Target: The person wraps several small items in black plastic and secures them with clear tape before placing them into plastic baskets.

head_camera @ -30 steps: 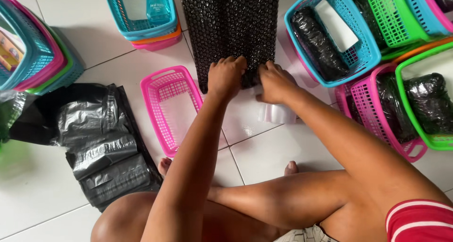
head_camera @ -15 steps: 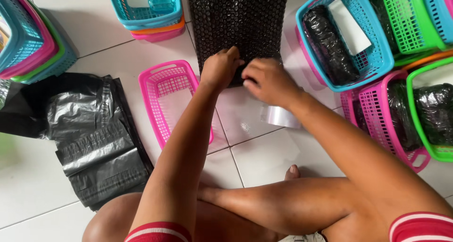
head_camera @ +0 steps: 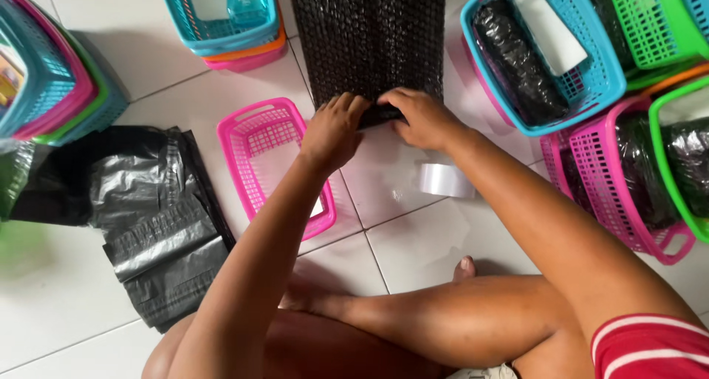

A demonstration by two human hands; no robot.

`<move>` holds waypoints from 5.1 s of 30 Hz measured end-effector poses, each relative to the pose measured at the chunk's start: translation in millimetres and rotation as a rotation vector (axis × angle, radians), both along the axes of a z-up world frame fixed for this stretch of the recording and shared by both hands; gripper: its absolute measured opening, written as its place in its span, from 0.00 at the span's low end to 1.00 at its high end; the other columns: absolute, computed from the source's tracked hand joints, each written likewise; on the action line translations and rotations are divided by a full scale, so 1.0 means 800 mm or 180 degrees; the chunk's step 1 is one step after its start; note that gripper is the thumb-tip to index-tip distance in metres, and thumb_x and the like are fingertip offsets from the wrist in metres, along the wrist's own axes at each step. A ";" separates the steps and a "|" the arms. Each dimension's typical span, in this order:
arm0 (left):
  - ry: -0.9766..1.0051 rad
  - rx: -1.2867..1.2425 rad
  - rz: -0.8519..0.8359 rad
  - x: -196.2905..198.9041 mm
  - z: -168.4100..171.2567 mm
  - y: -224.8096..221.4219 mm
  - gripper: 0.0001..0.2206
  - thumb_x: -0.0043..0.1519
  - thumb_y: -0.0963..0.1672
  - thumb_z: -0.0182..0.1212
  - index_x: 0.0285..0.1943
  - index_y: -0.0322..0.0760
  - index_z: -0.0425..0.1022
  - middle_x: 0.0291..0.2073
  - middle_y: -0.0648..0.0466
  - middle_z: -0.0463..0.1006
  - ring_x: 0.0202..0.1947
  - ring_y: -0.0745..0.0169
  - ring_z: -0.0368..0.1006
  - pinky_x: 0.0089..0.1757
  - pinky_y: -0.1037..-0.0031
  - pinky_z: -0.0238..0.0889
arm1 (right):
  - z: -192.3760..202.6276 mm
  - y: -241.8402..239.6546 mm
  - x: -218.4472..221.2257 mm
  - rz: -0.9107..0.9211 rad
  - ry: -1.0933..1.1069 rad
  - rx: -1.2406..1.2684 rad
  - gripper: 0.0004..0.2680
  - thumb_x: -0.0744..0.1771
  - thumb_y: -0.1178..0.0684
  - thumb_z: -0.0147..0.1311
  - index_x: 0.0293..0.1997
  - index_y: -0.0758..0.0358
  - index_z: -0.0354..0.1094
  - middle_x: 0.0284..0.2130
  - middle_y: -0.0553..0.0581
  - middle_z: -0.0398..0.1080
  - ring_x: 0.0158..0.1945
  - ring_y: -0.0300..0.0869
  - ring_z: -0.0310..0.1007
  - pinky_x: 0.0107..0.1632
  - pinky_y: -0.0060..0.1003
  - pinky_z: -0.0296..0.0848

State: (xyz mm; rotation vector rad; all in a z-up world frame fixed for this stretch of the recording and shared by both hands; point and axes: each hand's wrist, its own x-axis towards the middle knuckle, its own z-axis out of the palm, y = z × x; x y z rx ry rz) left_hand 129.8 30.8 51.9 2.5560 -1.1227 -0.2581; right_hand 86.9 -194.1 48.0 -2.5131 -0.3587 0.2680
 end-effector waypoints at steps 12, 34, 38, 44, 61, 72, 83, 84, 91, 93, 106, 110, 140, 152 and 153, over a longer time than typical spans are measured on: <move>0.1462 -0.0266 0.0807 0.058 -0.010 -0.001 0.17 0.57 0.49 0.69 0.53 0.43 0.79 0.43 0.42 0.83 0.51 0.36 0.78 0.52 0.50 0.70 | -0.029 -0.059 0.006 -0.0561 -0.0122 -0.0118 0.10 0.71 0.54 0.49 0.59 0.59 0.66 0.47 0.62 0.72 0.55 0.60 0.74 0.57 0.53 0.73; 0.0647 -0.0601 0.0529 0.047 -0.003 -0.008 0.16 0.60 0.41 0.65 0.56 0.44 0.70 0.45 0.44 0.77 0.44 0.38 0.74 0.41 0.54 0.66 | -0.019 -0.043 0.019 -0.0399 -0.0819 -0.1221 0.23 0.59 0.45 0.69 0.60 0.42 0.66 0.42 0.53 0.71 0.47 0.55 0.72 0.52 0.50 0.57; 0.1220 -0.0456 0.0625 0.056 -0.002 0.003 0.14 0.60 0.45 0.62 0.55 0.49 0.75 0.48 0.56 0.83 0.46 0.46 0.77 0.45 0.61 0.65 | -0.027 -0.056 0.021 -0.0619 -0.0217 -0.0955 0.15 0.61 0.43 0.66 0.52 0.40 0.72 0.43 0.54 0.67 0.44 0.55 0.74 0.53 0.53 0.57; 0.1301 0.0015 0.1084 0.067 -0.029 0.009 0.14 0.65 0.53 0.54 0.50 0.53 0.82 0.40 0.53 0.84 0.42 0.48 0.76 0.42 0.61 0.64 | -0.032 -0.087 0.021 -0.0643 0.0916 -0.0259 0.16 0.69 0.39 0.53 0.54 0.58 0.73 0.53 0.57 0.61 0.58 0.49 0.66 0.58 0.44 0.64; -0.0529 -0.0400 -0.0031 0.035 0.008 -0.015 0.26 0.51 0.48 0.79 0.57 0.42 0.74 0.50 0.52 0.72 0.50 0.44 0.68 0.50 0.56 0.62 | -0.011 -0.026 0.017 -0.0225 -0.0773 -0.1311 0.31 0.61 0.42 0.66 0.71 0.58 0.59 0.54 0.58 0.59 0.54 0.56 0.58 0.56 0.51 0.60; 0.0262 0.0338 0.0659 0.037 0.005 -0.006 0.18 0.57 0.44 0.70 0.57 0.50 0.73 0.45 0.52 0.77 0.53 0.45 0.74 0.51 0.57 0.69 | 0.001 -0.047 0.001 -0.0417 0.0066 -0.0485 0.18 0.68 0.49 0.60 0.63 0.57 0.60 0.55 0.61 0.66 0.60 0.58 0.70 0.67 0.51 0.63; 0.1000 -0.0338 0.1176 0.080 -0.049 0.033 0.13 0.61 0.54 0.68 0.50 0.55 0.79 0.40 0.53 0.82 0.49 0.46 0.78 0.50 0.55 0.70 | -0.012 -0.069 0.019 -0.1313 0.0870 -0.0179 0.11 0.69 0.45 0.55 0.55 0.52 0.68 0.48 0.58 0.76 0.55 0.57 0.75 0.55 0.53 0.72; 0.0921 -0.0349 0.1448 0.079 -0.043 0.033 0.15 0.58 0.56 0.71 0.48 0.52 0.81 0.39 0.53 0.82 0.47 0.46 0.79 0.48 0.57 0.71 | -0.017 -0.068 0.021 -0.1428 0.0783 -0.0416 0.12 0.68 0.42 0.56 0.54 0.48 0.63 0.46 0.56 0.75 0.53 0.56 0.76 0.54 0.53 0.72; 0.0990 -0.0796 0.2086 0.055 -0.006 0.017 0.16 0.54 0.56 0.71 0.41 0.49 0.80 0.32 0.62 0.82 0.35 0.66 0.77 0.39 0.72 0.66 | 0.011 -0.045 0.009 -0.0245 -0.2209 -0.0750 0.19 0.61 0.66 0.56 0.58 0.59 0.69 0.57 0.61 0.64 0.59 0.58 0.64 0.58 0.52 0.67; 0.1028 -0.0696 0.1841 0.057 -0.013 0.022 0.19 0.50 0.53 0.74 0.47 0.48 0.80 0.37 0.60 0.83 0.38 0.63 0.78 0.42 0.71 0.66 | -0.006 -0.037 0.011 -0.0127 -0.1761 -0.0753 0.20 0.62 0.64 0.54 0.62 0.56 0.67 0.58 0.58 0.65 0.63 0.57 0.61 0.63 0.55 0.59; 0.1191 -0.0018 0.1513 0.069 -0.021 0.036 0.26 0.64 0.59 0.62 0.21 0.43 0.63 0.15 0.58 0.61 0.22 0.64 0.56 0.30 0.66 0.53 | -0.016 -0.032 0.011 0.0067 -0.1464 -0.1129 0.26 0.62 0.46 0.68 0.67 0.45 0.60 0.56 0.58 0.59 0.50 0.53 0.71 0.64 0.55 0.56; 0.1506 0.0224 0.1737 0.063 0.006 0.021 0.26 0.66 0.59 0.54 0.19 0.46 0.70 0.14 0.58 0.77 0.21 0.66 0.68 0.33 0.71 0.60 | -0.011 -0.026 0.013 -0.0001 -0.1804 -0.1198 0.26 0.58 0.43 0.73 0.61 0.48 0.66 0.54 0.58 0.63 0.58 0.53 0.62 0.67 0.63 0.52; -0.0252 -0.0861 0.1023 0.053 0.005 0.007 0.20 0.58 0.46 0.70 0.57 0.39 0.75 0.48 0.44 0.74 0.50 0.39 0.69 0.50 0.54 0.64 | 0.010 -0.037 0.028 0.0017 -0.1961 -0.0599 0.15 0.62 0.63 0.52 0.54 0.60 0.73 0.47 0.58 0.69 0.53 0.53 0.68 0.55 0.46 0.69; -0.0131 -0.0236 0.0795 0.064 0.003 -0.012 0.22 0.54 0.40 0.71 0.57 0.45 0.70 0.48 0.50 0.77 0.49 0.42 0.72 0.51 0.56 0.63 | -0.025 -0.056 0.028 -0.0244 -0.1175 -0.1433 0.31 0.64 0.40 0.60 0.76 0.51 0.53 0.65 0.49 0.64 0.62 0.49 0.59 0.61 0.47 0.53; 0.0214 -0.0265 0.0865 0.064 0.009 -0.013 0.21 0.55 0.40 0.69 0.57 0.47 0.70 0.47 0.51 0.78 0.49 0.43 0.71 0.46 0.55 0.64 | -0.025 -0.055 0.032 -0.0280 -0.1284 -0.1526 0.28 0.63 0.42 0.63 0.70 0.51 0.59 0.56 0.49 0.67 0.56 0.51 0.62 0.58 0.47 0.55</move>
